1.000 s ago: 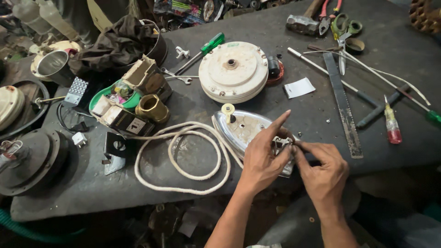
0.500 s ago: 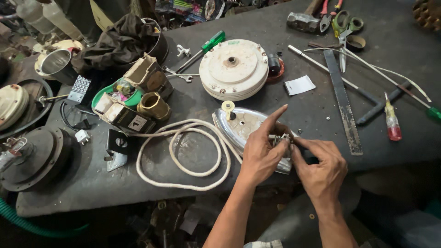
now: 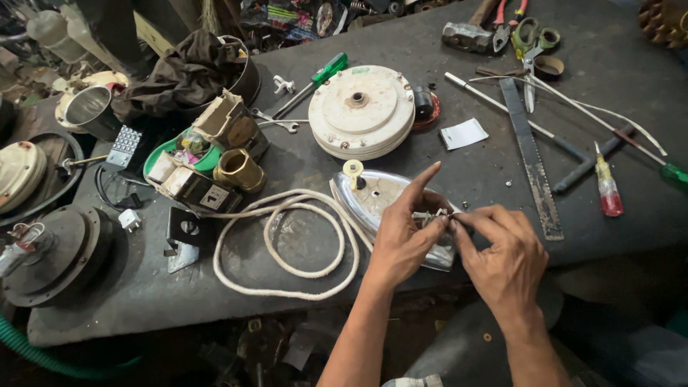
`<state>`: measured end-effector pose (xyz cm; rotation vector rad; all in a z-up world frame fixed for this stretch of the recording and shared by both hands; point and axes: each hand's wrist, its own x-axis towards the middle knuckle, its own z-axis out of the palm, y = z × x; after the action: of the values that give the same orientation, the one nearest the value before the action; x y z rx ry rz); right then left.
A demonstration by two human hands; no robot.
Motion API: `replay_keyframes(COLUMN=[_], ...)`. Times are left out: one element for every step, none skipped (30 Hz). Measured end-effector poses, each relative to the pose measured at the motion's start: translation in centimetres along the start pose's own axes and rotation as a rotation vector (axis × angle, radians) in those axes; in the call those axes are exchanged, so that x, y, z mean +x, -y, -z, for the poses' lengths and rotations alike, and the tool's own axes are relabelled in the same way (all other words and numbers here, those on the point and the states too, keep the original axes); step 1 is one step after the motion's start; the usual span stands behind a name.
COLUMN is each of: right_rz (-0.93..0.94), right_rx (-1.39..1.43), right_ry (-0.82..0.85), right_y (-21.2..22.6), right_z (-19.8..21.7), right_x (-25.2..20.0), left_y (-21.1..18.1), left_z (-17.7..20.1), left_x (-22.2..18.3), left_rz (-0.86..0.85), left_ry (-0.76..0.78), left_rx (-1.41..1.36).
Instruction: The person works on the internal wiring of a disassembled electric iron, manipulating wires and components with their hands and a screwdriver. They adjust connections and tighten screws within the iron's base while other tools and parts lie on the workbench.
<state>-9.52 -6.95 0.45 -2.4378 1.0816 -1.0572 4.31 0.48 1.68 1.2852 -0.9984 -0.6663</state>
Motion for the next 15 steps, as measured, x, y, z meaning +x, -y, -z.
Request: replay_keyframes(right_rz=[0.009, 0.019, 0.028, 0.037, 0.045, 0.053, 0.067, 0.080, 0.093, 0.100, 0.108, 0.115, 0.103, 0.091, 0.081], right_rx=[0.002, 0.004, 0.005, 0.006, 0.008, 0.009, 0.012, 0.015, 0.018, 0.020, 0.023, 0.025, 0.053, 0.080, 0.108], right_ry=[0.000, 0.001, 0.000, 0.004, 0.006, 0.009, 0.011, 0.012, 0.018, 0.018, 0.019, 0.020, 0.013, 0.007, 0.000], right_y=[-0.06, -0.14, -0.25, -0.37, -0.45, -0.52, -0.59, -0.65, -0.71, -0.77, -0.83, -0.86, -0.91, -0.95, -0.94], right_z=[-0.03, -0.08, -0.12, -0.14, -0.21, -0.24, -0.25, -0.21, -0.17, -0.17, -0.14, -0.14, -0.11, -0.07, -0.07], right_x=[0.03, 0.04, 0.07, 0.09, 0.13, 0.16, 0.31, 0.41, 0.45, 0.53, 0.59, 0.64, 0.63, 0.62, 0.65], left_y=[0.01, 0.01, 0.02, 0.02, 0.01, -0.02, -0.10, -0.19, -0.23, -0.26, -0.29, -0.30, -0.28, -0.26, -0.25], left_z=[0.01, 0.07, 0.10, 0.07, 0.10, 0.09, 0.06, 0.02, -0.02, -0.01, 0.00, 0.01, -0.01, -0.03, -0.03], left_x=[-0.07, -0.15, -0.16, -0.16, -0.12, -0.09, 0.03, 0.09, 0.06, 0.03, -0.08, -0.14, -0.18, -0.18, -0.16], left_rz=[0.010, 0.019, 0.028, 0.032, 0.036, 0.040, 0.022, 0.004, -0.011, 0.003, 0.018, 0.033, 0.030, 0.027, 0.023], left_ry=[0.001, 0.002, 0.004, 0.001, -0.002, -0.005, -0.006, -0.007, -0.010, -0.007, -0.006, -0.004, -0.001, 0.002, 0.004], left_rx=[-0.005, -0.010, -0.016, -0.010, -0.003, 0.005, 0.018, 0.032, 0.045, 0.020, -0.004, -0.029, -0.050, -0.071, -0.092])
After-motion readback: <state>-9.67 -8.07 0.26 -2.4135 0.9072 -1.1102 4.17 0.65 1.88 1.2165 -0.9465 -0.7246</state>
